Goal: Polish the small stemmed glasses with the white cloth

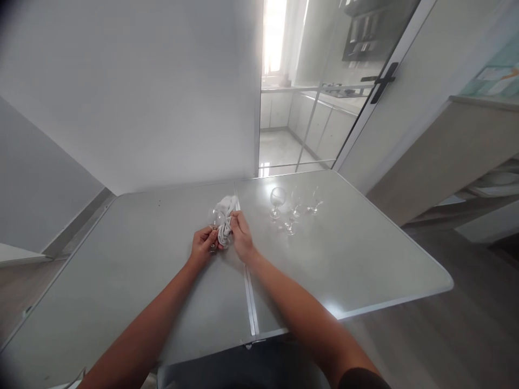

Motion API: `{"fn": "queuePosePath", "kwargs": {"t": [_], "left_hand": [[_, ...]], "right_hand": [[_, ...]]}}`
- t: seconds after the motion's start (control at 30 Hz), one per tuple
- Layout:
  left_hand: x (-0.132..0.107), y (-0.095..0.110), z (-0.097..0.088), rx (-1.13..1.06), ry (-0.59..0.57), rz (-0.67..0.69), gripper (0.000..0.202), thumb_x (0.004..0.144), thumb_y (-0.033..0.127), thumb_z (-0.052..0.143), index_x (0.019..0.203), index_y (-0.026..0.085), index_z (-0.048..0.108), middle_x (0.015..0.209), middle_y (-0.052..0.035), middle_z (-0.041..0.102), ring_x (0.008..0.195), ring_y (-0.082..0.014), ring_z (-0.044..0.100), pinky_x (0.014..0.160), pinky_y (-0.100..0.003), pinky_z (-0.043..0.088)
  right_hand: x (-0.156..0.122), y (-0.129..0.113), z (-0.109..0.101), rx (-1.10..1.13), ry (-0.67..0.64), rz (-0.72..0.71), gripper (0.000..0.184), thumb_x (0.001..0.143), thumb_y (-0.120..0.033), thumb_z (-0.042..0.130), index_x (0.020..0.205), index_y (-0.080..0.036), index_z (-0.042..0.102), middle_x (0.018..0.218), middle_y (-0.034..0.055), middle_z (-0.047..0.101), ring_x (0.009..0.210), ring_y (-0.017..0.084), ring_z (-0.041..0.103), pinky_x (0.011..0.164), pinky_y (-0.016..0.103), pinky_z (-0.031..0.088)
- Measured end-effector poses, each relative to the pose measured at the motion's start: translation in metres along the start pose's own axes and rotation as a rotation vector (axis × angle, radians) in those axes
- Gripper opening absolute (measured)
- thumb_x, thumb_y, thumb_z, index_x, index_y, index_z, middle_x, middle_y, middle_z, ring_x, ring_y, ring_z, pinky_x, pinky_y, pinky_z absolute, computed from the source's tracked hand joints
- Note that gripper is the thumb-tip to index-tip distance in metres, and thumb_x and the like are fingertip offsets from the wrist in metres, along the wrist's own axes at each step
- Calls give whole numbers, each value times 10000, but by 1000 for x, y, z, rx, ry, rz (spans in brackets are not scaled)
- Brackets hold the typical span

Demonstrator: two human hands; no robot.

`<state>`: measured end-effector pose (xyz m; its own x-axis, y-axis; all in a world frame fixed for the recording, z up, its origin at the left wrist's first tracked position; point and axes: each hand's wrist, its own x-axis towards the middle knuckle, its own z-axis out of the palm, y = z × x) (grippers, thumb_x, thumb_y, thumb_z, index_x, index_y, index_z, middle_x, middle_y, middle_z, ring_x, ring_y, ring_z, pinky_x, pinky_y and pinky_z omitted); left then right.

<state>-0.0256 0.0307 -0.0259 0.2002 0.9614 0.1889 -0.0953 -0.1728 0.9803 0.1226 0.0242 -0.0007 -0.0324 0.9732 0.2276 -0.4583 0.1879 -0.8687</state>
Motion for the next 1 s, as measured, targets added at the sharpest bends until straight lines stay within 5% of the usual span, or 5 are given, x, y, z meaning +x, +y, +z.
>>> {"fn": "queuePosePath", "kwargs": {"t": [0.13, 0.23, 0.37, 0.67, 1.0], "left_hand": [[0, -4, 2, 3, 54, -39, 486, 805, 595, 670, 627, 165, 531, 494, 5, 534, 435, -114, 491, 424, -228, 365], [-1, -8, 5, 78, 110, -8, 428, 761, 540, 719, 658, 156, 560, 514, 1, 558, 451, -111, 480, 432, -228, 375], [-6, -6, 10, 300, 19, 113, 292, 834, 365, 637, 654, 148, 561, 574, -16, 606, 508, -115, 517, 492, -226, 406], [-10, 0, 14, 620, -60, 197, 249, 888, 273, 547, 658, 177, 555, 552, 4, 579, 493, -114, 508, 541, -241, 390], [-13, 1, 11, 433, -108, 195, 374, 921, 417, 558, 646, 166, 582, 605, -13, 585, 584, -126, 530, 620, -249, 418]], "right_hand": [[-4, -2, -3, -642, -236, -423, 166, 1012, -287, 397, 992, -247, 557, 928, 41, 692, 933, 189, 672, 940, 404, 518], [0, -13, -8, -1091, -504, -708, 240, 967, -154, 408, 1060, -215, 620, 1279, 94, 664, 1347, 224, 507, 1199, 499, 273], [3, -24, -11, -1335, -421, -800, 372, 952, -125, 436, 1271, -221, 599, 1312, 96, 659, 1407, 227, 446, 1244, 538, 158], [7, -35, -14, -1083, -75, -496, 395, 896, -251, 566, 1287, -235, 619, 1163, 70, 700, 1125, 246, 627, 1120, 470, 386], [15, -36, -28, -49, -173, 276, 503, 906, -632, 485, 1013, -188, 695, 818, 49, 712, 758, 211, 669, 679, 320, 539]]}}
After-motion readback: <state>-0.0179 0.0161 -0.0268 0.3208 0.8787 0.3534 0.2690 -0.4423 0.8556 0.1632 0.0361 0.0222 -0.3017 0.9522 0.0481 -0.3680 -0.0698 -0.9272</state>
